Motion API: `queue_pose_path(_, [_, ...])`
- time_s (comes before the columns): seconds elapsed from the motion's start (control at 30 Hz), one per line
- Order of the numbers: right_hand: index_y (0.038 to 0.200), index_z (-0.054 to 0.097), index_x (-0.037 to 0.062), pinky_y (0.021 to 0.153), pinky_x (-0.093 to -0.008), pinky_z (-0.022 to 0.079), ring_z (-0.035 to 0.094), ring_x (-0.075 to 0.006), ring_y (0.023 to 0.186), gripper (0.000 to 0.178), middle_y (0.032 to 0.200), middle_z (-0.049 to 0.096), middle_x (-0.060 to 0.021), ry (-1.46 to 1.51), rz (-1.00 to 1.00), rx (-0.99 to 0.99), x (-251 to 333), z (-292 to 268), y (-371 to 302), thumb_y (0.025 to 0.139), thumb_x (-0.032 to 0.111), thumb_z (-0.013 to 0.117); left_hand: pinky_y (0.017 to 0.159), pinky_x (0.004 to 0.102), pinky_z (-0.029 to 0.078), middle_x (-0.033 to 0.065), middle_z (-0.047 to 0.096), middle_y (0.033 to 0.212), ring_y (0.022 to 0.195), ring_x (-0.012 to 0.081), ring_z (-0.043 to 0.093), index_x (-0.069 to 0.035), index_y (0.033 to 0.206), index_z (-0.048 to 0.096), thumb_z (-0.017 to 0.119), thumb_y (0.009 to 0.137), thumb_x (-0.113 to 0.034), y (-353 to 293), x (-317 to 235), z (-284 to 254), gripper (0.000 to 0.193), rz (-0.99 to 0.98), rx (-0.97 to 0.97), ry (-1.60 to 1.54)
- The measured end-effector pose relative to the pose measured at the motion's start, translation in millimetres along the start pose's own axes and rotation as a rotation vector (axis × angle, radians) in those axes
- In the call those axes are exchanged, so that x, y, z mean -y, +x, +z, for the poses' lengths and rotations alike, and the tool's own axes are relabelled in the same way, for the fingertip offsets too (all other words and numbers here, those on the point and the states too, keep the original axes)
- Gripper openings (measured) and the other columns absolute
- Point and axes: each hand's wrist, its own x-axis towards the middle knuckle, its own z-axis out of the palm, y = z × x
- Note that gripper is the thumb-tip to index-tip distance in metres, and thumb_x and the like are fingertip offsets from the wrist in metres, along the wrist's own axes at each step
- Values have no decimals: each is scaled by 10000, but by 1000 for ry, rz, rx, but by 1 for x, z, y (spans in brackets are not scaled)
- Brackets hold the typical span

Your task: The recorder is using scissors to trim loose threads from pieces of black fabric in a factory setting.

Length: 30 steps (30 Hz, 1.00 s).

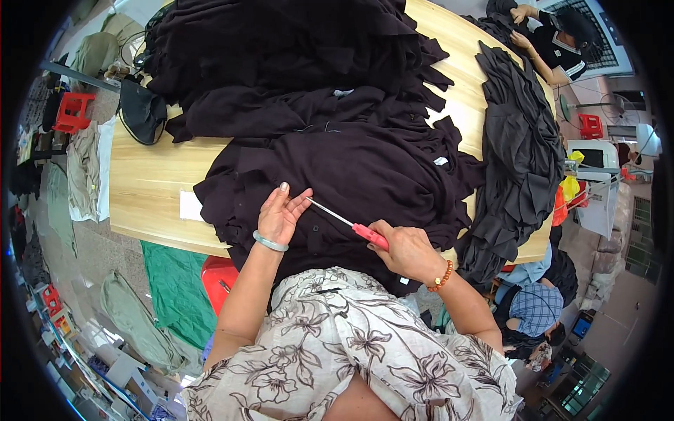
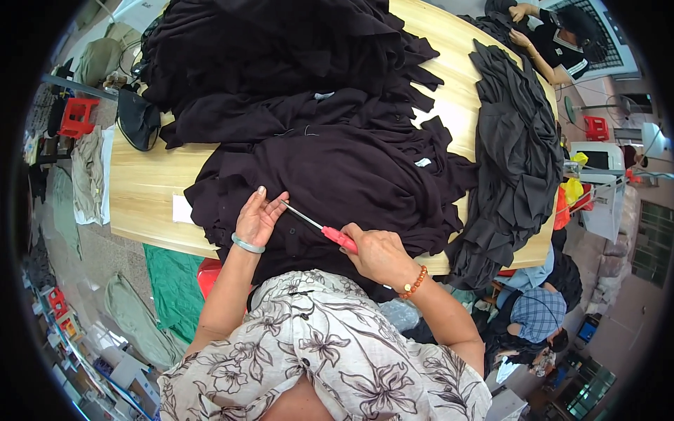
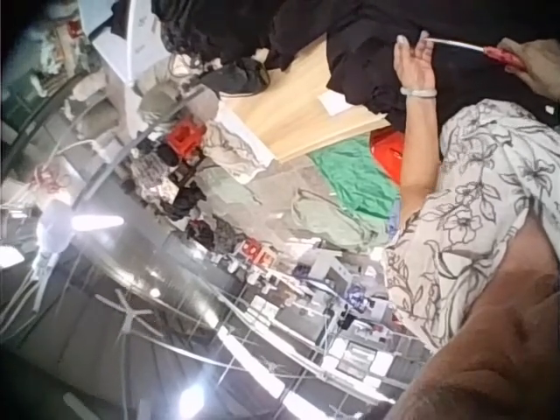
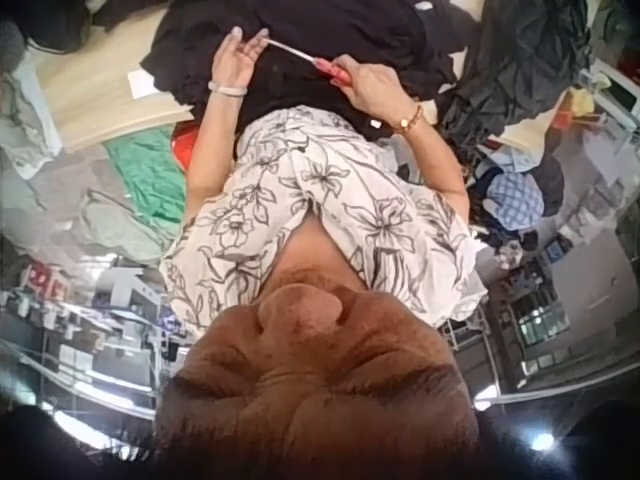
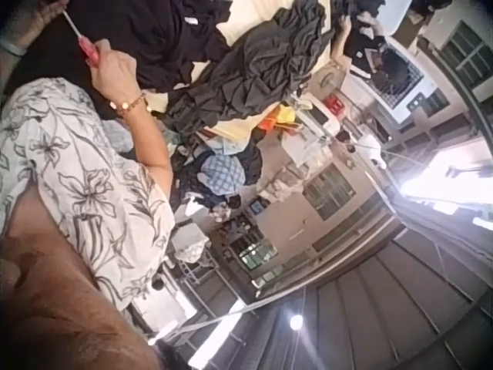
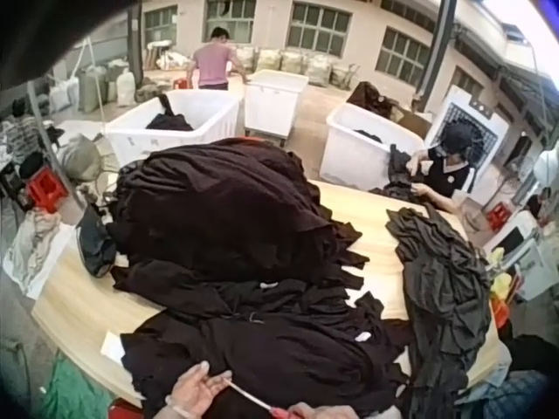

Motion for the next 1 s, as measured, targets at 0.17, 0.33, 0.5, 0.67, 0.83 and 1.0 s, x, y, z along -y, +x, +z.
queue_pose_path(0.17, [1121,573,86,707,-450,497,661,-365,764,294,796,673,-164,30,27,-10,5,5,-1,889,245,658,820,388,590,89,653,915,992,339,682,-59,945,593,582,979,-158,1,2,-6,106,17,22,0])
queue_pose_path(0.33, [1139,574,85,741,-435,499,650,-349,867,299,905,668,-158,79,-33,-101,-4,10,-2,880,204,664,733,333,584,93,655,910,889,277,697,-36,974,605,562,994,-226,-15,-3,3,196,-3,21,168])
queue_pose_path(0.5, [1121,574,81,743,-432,511,653,-337,888,279,911,673,-147,87,-73,-143,-21,6,-18,862,146,654,685,209,469,27,676,861,742,68,592,7,1024,639,758,814,-82,-62,38,-15,257,257,14,887])
queue_pose_path(0.67, [1129,587,93,732,-418,495,643,-337,850,282,902,659,-146,67,-51,-122,-34,7,-36,868,167,663,654,198,450,-17,661,814,715,44,569,-6,930,647,747,830,-85,-64,52,-14,162,126,36,890])
queue_pose_path(0.83, [1135,589,96,737,-419,499,645,-332,863,284,909,664,-139,29,-18,-62,-32,2,-51,870,173,657,643,172,427,-46,650,811,704,12,536,3,931,685,728,862,-70,-68,51,-9,109,161,-24,694])
queue_pose_path(1.0, [1128,580,86,751,-430,508,655,-332,878,311,902,667,-152,0,-25,-41,-31,0,-58,830,122,662,719,173,444,-39,660,880,770,19,556,9,1010,693,722,862,-30,-68,56,-10,155,168,13,697])
